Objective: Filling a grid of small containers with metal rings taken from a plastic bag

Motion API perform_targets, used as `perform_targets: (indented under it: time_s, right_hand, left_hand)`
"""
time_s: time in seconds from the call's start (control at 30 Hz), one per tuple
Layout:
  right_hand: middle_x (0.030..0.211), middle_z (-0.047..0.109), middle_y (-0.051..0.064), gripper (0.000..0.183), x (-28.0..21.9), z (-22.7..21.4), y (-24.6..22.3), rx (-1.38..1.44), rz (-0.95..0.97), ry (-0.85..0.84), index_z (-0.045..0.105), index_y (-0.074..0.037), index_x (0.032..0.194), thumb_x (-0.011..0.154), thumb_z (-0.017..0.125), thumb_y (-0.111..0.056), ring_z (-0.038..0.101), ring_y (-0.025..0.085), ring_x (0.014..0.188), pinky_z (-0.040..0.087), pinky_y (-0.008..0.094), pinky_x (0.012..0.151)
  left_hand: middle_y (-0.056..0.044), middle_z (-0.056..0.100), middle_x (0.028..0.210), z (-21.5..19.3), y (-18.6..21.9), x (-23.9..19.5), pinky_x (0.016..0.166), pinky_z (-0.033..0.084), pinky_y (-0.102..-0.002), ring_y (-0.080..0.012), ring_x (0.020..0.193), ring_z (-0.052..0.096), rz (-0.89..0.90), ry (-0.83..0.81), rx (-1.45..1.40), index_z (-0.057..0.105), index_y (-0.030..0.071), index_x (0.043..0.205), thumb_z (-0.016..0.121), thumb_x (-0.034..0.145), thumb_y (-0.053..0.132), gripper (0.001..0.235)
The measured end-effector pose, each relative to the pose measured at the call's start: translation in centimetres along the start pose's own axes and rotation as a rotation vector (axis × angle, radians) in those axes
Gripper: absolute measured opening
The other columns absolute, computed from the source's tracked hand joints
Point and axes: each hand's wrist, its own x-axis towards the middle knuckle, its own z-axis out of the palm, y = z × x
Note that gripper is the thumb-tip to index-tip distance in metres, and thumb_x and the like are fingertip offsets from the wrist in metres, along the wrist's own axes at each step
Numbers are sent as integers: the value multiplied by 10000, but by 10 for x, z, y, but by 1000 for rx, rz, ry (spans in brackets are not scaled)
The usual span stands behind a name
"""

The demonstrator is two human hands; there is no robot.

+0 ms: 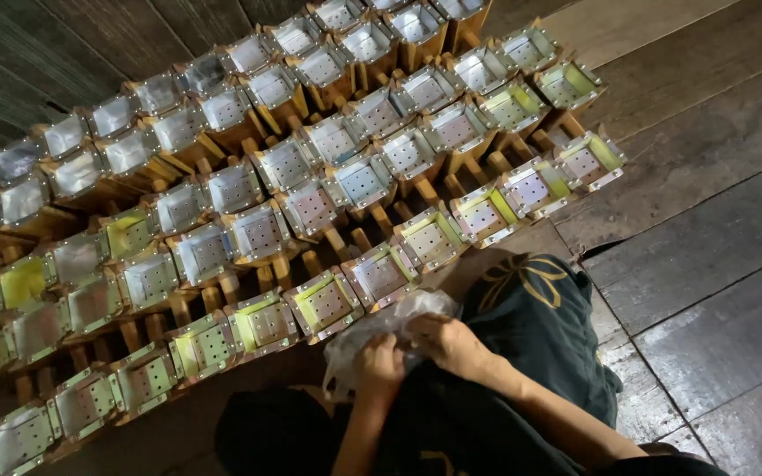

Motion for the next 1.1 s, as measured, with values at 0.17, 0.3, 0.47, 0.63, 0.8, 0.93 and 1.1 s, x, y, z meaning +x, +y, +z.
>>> perform_targets:
  time_s: [0.17, 0.3, 0.47, 0.63, 0.8, 0.93, 1.1]
  right_hand:
    - [904, 737, 104, 90, 5, -15, -11, 20, 171, 201, 710, -112, 972, 888, 704, -143, 727, 318, 822, 558, 391, 726]
    - [865, 735, 140, 145, 17, -29, -54, 12, 117, 301, 718, -37, 912, 895, 773, -170, 699, 384, 799, 571, 406, 690]
    - [955, 772, 131, 181, 22, -26, -65, 80, 110, 274, 738, -42, 970, 882, 789, -191, 710, 390, 834, 582, 421, 713]
    - [824, 745, 136, 88, 6, -7, -17, -75, 164, 242, 730, -46, 929, 852, 770, -59, 710, 408, 776, 589, 443, 691]
    - [943, 666, 86, 445, 2, -12, -9, -394, 300, 266, 709, -152, 1255, 839, 711, 7, 662, 365, 924, 579, 438, 817]
    - [1008, 674, 204, 358, 21, -31, -69, -5, 88, 286, 690, -42, 1265, 938, 697, -187, 633, 465, 971, 543, 493, 859]
    - [857, 772, 97, 243, 28, -23, -97, 356, 75, 262, 795, -78, 1077, 845, 831, -141, 716, 257, 716, 566, 365, 704]
  left_hand:
    - [-94, 791, 887, -108, 52, 48, 780, 548, -379, -287, 875, 754, -671, -381, -455, 766, 146, 981, 645, 903, 373, 268]
    - [-129, 801, 898, -142, 69, 50, 848, 598, -379, -253, 913, 795, -841, -315, -776, 757, 83, 1038, 724, 958, 332, 263]
    - [-138, 780, 878, -165, 90, 61, 888, 593, -403, -242, 923, 782, -920, -257, -915, 744, 52, 1029, 728, 951, 313, 273]
    - [-188, 758, 936, -199, 88, 63, 905, 599, -450, -282, 923, 782, -871, -240, -838, 726, 9, 1040, 653, 993, 215, 223]
    - [-179, 662, 948, -206, 77, 59, 889, 605, -487, -283, 874, 742, -846, -62, -851, 682, -34, 1029, 619, 1019, 201, 244]
    - [-183, 704, 913, -206, 93, 73, 845, 601, -465, -277, 823, 731, -754, -91, -799, 703, -2, 1071, 591, 1036, 222, 253]
    - [-137, 712, 889, -208, 123, 91, 755, 592, -439, -241, 801, 702, -523, 27, -718, 690, 59, 1216, 621, 1025, 268, 292]
